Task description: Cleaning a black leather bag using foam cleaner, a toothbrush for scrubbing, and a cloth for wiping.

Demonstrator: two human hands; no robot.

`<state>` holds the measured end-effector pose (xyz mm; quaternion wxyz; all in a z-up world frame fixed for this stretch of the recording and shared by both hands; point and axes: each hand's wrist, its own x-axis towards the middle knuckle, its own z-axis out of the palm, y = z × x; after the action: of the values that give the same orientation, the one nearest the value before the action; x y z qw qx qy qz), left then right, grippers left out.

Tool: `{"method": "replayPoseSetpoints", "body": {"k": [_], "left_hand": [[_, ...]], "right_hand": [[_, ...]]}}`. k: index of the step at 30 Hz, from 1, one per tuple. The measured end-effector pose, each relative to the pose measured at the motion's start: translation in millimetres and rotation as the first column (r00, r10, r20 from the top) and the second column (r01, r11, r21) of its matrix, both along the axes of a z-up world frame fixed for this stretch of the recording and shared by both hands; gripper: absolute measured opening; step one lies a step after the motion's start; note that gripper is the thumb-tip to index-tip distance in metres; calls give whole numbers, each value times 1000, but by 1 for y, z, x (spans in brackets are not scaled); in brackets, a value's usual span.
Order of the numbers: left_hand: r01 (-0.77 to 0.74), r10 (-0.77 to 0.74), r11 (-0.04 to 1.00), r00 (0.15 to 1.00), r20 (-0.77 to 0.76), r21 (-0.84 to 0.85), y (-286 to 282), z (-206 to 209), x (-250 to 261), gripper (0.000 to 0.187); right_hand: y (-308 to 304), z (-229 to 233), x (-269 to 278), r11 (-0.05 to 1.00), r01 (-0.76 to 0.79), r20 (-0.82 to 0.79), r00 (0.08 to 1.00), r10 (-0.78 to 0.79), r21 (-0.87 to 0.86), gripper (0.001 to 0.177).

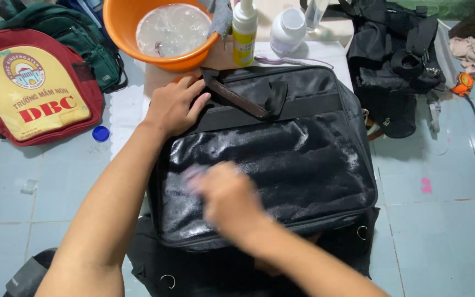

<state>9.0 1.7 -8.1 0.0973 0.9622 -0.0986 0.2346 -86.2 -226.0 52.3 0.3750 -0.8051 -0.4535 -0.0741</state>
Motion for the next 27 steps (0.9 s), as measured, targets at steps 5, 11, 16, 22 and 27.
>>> {"method": "replayPoseSetpoints", "body": {"k": [5, 11, 16, 22, 27], "left_hand": [[21, -21, 1000, 999, 36, -18, -1, 5, -2, 24], [13, -10, 999, 998, 62, -49, -3, 11, 4, 28], [-84, 83, 995, 996, 33, 49, 9, -12, 15, 32], [-76, 77, 997, 997, -28, 13, 15, -34, 17, 31], [-87, 90, 995, 992, -88, 38, 17, -40, 12, 31]], "right_hand": [[-25, 10, -26, 993, -113, -144, 983, 116, 28, 36], [-169, 0, 56, 770, 584, 63, 805, -589, -257, 32], [-98, -15, 86, 694, 672, 349, 735, -582, -258, 26], [52, -24, 29, 973, 168, 264, 957, -123, -159, 20], [29, -19, 25, 958, -138, -36, 990, 133, -251, 32]]}}
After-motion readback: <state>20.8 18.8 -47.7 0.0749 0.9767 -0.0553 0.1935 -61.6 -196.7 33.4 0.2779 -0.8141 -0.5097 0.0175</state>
